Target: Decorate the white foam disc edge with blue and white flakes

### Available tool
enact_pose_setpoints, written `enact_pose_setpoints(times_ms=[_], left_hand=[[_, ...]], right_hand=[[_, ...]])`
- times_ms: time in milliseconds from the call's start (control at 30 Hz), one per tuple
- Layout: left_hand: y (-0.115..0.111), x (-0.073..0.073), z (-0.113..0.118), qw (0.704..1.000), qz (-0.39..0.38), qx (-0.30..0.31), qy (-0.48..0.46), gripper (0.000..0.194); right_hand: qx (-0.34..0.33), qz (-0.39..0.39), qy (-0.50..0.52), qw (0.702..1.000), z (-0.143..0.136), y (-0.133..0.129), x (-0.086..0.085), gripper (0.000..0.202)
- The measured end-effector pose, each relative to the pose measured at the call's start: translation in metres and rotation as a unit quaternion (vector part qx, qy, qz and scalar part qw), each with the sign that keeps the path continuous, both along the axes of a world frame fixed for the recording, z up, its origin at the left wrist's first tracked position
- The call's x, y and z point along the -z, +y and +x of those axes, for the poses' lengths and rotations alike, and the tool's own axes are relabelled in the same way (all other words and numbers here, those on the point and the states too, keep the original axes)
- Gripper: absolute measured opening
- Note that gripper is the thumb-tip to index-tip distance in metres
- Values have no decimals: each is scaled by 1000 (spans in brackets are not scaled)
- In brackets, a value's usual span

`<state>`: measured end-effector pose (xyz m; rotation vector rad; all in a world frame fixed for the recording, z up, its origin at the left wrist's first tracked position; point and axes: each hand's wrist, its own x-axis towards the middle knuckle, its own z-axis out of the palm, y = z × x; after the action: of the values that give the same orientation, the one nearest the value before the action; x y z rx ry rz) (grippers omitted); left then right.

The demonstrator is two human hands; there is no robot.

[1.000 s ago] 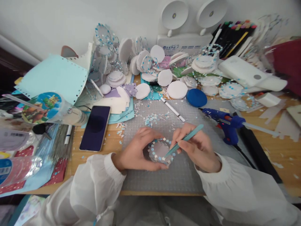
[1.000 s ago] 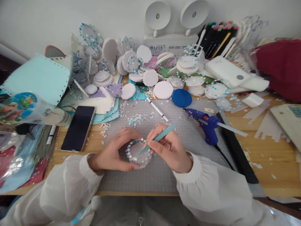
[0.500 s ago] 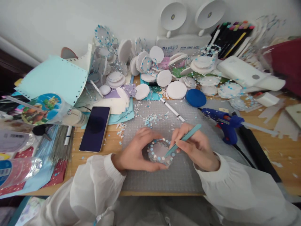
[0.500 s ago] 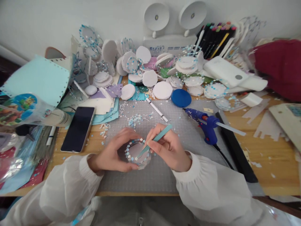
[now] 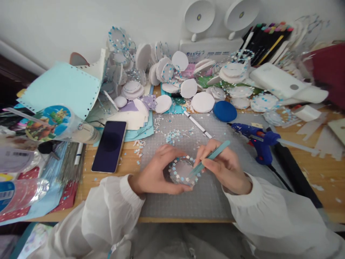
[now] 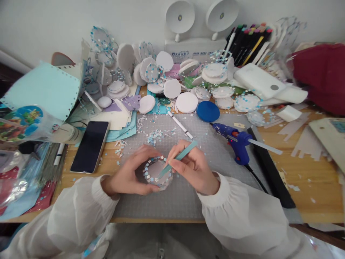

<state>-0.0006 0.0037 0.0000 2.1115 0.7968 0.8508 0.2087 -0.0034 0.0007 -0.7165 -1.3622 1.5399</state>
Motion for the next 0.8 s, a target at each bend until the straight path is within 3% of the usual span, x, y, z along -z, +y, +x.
enact_pose_setpoints(times_ms=[433,633,800], left_hand=[[-5,1,0,996,-68,-47,-27,64],[-5,7,1,994,-63,-75,-41,62],[-5,7,1,994,-72,-81,-25,61]], right_hand=[[119,-11,30,992,-2,5,-2,10],[122,18,-19,992,-2,2,4,7],[104,-6,-40,994,-5,-1,6,10]])
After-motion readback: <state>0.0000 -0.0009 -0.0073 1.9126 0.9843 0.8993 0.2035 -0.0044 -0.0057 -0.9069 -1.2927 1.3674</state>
